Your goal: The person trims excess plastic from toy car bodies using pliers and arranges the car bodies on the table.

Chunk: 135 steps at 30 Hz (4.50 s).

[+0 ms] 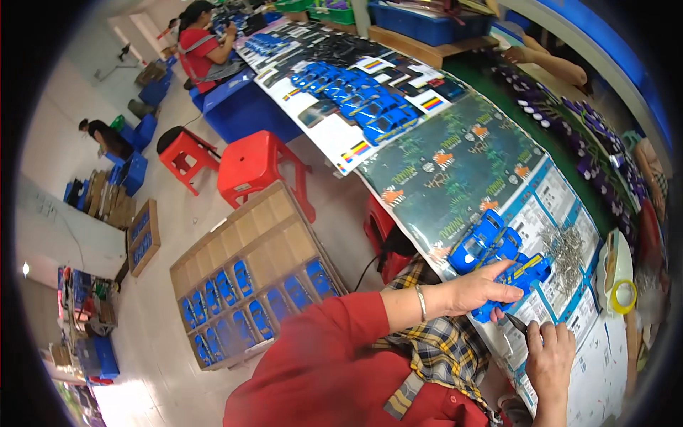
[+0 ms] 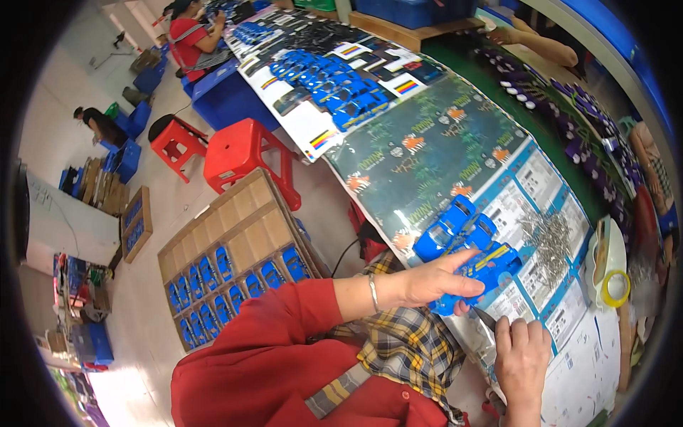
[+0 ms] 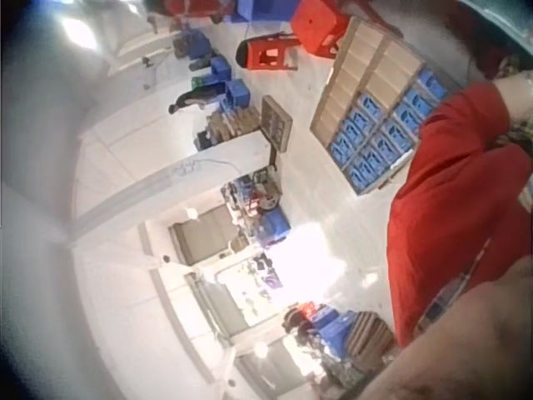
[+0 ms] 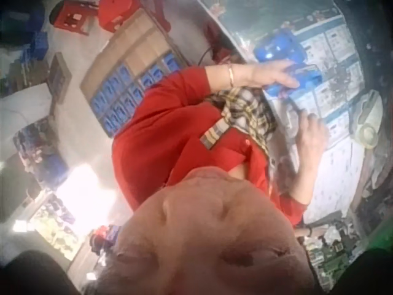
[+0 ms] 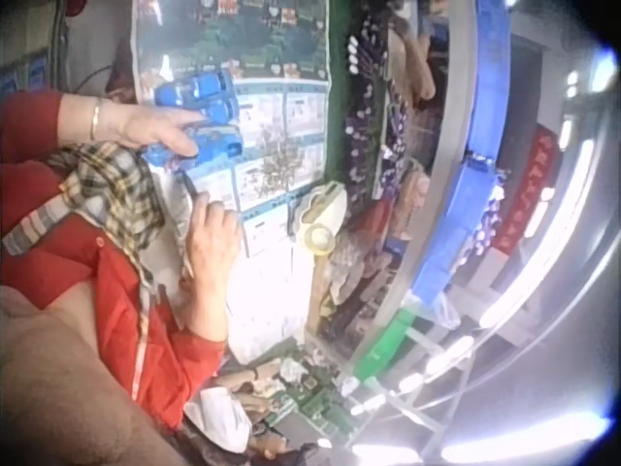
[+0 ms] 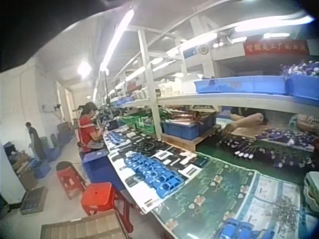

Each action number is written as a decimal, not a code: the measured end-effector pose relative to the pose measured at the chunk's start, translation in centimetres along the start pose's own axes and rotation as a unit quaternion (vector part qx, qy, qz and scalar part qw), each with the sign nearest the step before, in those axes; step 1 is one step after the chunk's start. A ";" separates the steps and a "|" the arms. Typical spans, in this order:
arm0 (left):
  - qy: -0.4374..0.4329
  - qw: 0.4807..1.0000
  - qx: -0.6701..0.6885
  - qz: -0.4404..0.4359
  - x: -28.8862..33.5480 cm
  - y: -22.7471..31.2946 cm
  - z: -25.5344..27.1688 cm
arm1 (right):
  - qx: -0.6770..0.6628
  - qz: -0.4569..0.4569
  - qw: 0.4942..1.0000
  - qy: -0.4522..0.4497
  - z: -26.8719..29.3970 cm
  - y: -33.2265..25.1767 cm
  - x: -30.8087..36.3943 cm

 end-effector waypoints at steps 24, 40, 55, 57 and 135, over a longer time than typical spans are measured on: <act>0.097 0.988 0.070 -0.093 1.5 -0.4 3.3 | -0.091 -0.122 0.986 0.064 -3.3 2.6 1.5; 0.049 0.989 -0.019 -0.137 6.4 -2.5 6.0 | -0.632 -0.375 0.673 -0.090 -10.6 -6.3 11.1; 0.051 0.986 -0.007 -0.158 8.4 -2.9 6.0 | -0.735 -0.542 0.336 -0.230 -18.5 -4.4 6.3; 0.042 0.987 -0.008 -0.157 8.5 -2.8 6.2 | -0.733 -0.543 0.332 -0.240 -18.8 -4.4 6.0; 0.049 0.988 -0.013 -0.145 3.0 -3.1 -1.4 | -0.677 -0.275 0.675 0.099 -7.2 -5.3 5.1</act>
Point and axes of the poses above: each hand's wrist, its own x-axis away from the middle knuckle, its own z-axis out of the back of the hand, y = z × x, the point moved 3 cm from there along -x, towards the middle knuckle, and after that the axes turned 12 degrees about -x, right-handed, at the moved point
